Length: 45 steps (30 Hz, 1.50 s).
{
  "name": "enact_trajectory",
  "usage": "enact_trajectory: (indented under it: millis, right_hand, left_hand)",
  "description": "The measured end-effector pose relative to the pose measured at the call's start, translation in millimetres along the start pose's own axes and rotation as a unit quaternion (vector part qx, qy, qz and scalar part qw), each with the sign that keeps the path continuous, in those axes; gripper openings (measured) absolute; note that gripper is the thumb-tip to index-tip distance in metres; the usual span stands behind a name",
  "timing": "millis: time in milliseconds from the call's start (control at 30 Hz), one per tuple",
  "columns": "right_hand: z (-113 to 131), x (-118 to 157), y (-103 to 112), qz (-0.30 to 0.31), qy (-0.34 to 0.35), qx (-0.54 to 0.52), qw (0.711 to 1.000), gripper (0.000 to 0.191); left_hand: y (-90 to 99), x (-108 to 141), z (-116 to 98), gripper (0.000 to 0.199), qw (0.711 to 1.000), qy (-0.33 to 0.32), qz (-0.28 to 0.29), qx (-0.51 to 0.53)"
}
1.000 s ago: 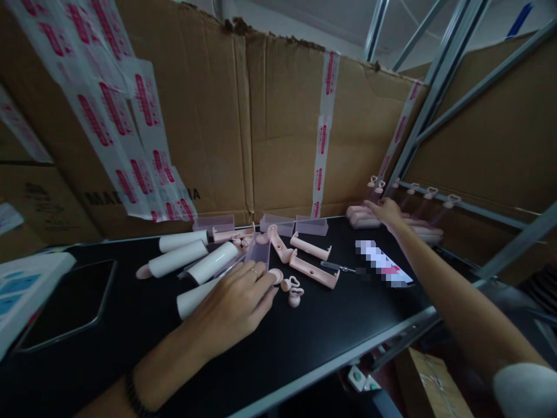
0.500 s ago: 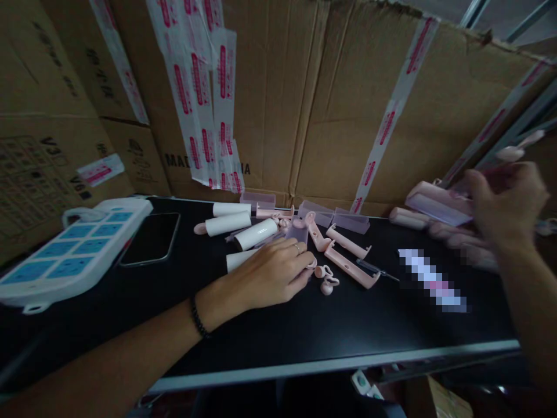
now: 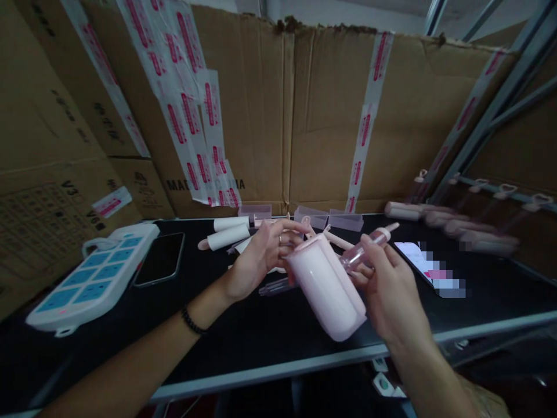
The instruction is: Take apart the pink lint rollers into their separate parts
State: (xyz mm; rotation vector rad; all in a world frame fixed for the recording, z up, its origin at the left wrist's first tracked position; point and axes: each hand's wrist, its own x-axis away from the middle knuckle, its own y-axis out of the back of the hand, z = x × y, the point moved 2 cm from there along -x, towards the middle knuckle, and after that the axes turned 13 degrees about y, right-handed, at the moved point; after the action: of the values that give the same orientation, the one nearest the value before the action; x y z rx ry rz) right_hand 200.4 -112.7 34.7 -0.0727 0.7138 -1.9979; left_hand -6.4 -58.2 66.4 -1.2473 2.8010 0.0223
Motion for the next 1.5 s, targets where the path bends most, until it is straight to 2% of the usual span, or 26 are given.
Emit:
enact_trajectory:
  millis: [67,167,300,400,533,600,633,700,833,900,933,1033,1167,1333,1433,1500]
  right_hand:
    - [-7.1,11.6,-0.5,-0.058,-0.019,-0.039,0.997,0.044]
    - [-11.2,25.1,-5.2,-0.117,0.007,-0.061,0.991,0.043]
    - [-14.3,36.0,-17.7,-0.15,0.065,-0.068,0.984,0.042]
    - [-12.1,32.8,-20.8,-0.14,0.088,-0.05,0.985,0.038]
    - [11.1,12.7,-0.7,-0.198,0.175,-0.035,0.964,0.029]
    - [25.3,2.0,12.4,-0.209,0.208,-0.038,0.955,0.027]
    - [30.6,-2.1,17.8,-0.206,0.212,-0.039,0.955,0.027]
    - [36.6,-7.0,25.6,-0.193,0.198,-0.034,0.96,0.03]
    - [35.9,-7.2,31.9,-0.147,0.155,-0.008,0.977,0.032]
    - [34.4,-5.8,34.2,-0.13,0.139,0.005,0.982,0.032]
    - [33.9,-5.2,35.5,-0.126,0.132,0.014,0.983,0.032]
    - [32.3,-3.7,38.8,-0.12,0.109,0.037,0.986,0.033]
    - [25.1,-4.7,39.0,-0.091,0.085,0.048,0.991,0.036]
    - [10.9,-11.9,33.0,-0.013,0.069,0.063,0.996,0.04]
    - [4.2,-17.0,27.2,0.033,0.064,0.065,0.995,0.043]
    - [1.1,-19.4,23.4,0.06,0.063,0.067,0.994,0.045]
  left_hand:
    - [-3.9,1.9,0.4,0.073,1.0,-0.007,0.001,0.005]
    - [-9.0,0.8,7.6,0.077,0.999,-0.004,-0.021,-0.023]
    - [-14.8,-3.0,22.2,0.075,0.993,0.009,-0.097,-0.074]
    - [-16.1,-3.5,25.6,0.065,0.986,-0.001,-0.142,-0.087]
    - [-4.9,-2.0,12.8,0.06,0.983,-0.002,-0.169,-0.069]
    - [5.3,-1.3,2.4,0.061,0.987,0.021,-0.147,-0.066]
    - [9.9,-1.0,-2.7,0.063,0.991,0.032,-0.111,-0.07]
    - [17.9,0.6,-11.9,0.063,0.993,0.054,-0.049,-0.088]
    - [18.8,10.3,-24.8,0.049,0.98,0.073,0.001,-0.187]
    - [10.8,20.4,-25.8,0.042,0.958,0.095,-0.001,-0.27]
    - [6.1,26.8,-24.4,0.038,0.937,0.106,-0.02,-0.331]
    - [-5.7,48.1,-12.4,0.041,0.852,0.125,-0.105,-0.498]
    - [-11.6,66.3,15.5,0.04,0.772,0.064,-0.176,-0.607]
    - [-3.4,61.3,40.3,0.046,0.671,0.016,-0.254,-0.697]
    - [1.2,53.5,42.7,0.054,0.634,0.003,-0.288,-0.718]
    - [1.8,49.7,40.3,0.068,0.634,-0.006,-0.293,-0.716]
